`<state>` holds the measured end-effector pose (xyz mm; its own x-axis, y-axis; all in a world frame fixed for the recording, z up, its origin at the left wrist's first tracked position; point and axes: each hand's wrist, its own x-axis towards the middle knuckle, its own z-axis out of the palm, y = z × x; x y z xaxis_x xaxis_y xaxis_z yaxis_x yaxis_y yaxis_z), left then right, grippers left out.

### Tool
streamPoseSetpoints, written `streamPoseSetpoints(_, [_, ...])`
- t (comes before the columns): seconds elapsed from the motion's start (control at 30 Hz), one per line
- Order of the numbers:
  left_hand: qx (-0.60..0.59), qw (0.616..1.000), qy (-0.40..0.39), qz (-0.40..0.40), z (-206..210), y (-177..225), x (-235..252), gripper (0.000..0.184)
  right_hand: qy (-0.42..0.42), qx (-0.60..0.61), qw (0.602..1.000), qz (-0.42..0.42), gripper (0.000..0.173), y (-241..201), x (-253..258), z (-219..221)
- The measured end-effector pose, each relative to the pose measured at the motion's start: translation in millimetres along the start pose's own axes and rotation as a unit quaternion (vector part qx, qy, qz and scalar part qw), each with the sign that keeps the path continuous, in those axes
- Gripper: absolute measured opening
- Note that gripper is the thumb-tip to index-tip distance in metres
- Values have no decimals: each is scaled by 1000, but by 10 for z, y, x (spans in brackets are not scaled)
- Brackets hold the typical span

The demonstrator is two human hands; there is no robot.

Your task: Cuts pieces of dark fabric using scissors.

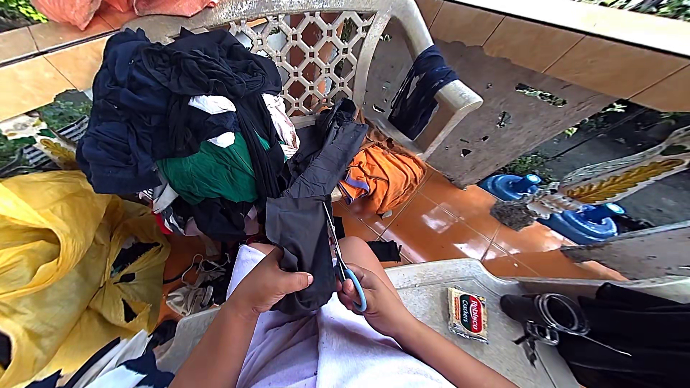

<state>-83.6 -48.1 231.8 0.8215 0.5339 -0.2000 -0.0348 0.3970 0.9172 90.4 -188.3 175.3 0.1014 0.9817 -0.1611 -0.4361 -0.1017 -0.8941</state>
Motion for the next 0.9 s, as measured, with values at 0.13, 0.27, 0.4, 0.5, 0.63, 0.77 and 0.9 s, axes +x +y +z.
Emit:
streamPoseSetpoints(0.13, [17, 999, -35, -18, 13, -26, -16, 36, 11, -1, 1000, 5, 37, -47, -3, 32])
streamPoseSetpoints(0.27, [25, 998, -47, -19, 9, -57, -9, 34, 16, 2, 1000, 0, 38, -46, 1, 13])
streamPoseSetpoints(0.4, [21, 999, -30, -21, 11, -48, -7, 36, 29, 19, 999, -4, 27, 0, 29, -2])
streamPoseSetpoints(0.5, [17, 999, -23, -37, -11, -56, 10, 36, 25, 28, 999, 20, 24, -15, 51, -6])
streamPoseSetpoints(0.63, [36, 995, -51, -77, -69, -99, 32, 37, 7, 31, 998, 58, 40, -50, 114, -46])
streamPoseSetpoints(0.77, [35, 994, -59, -86, -135, -156, 62, 38, 25, 46, 997, 59, 29, -40, 197, -55])
streamPoseSetpoints(0.9, [27, 997, -13, -72, -188, -144, 88, 40, 45, 31, 995, 88, 19, -1, 334, -91])
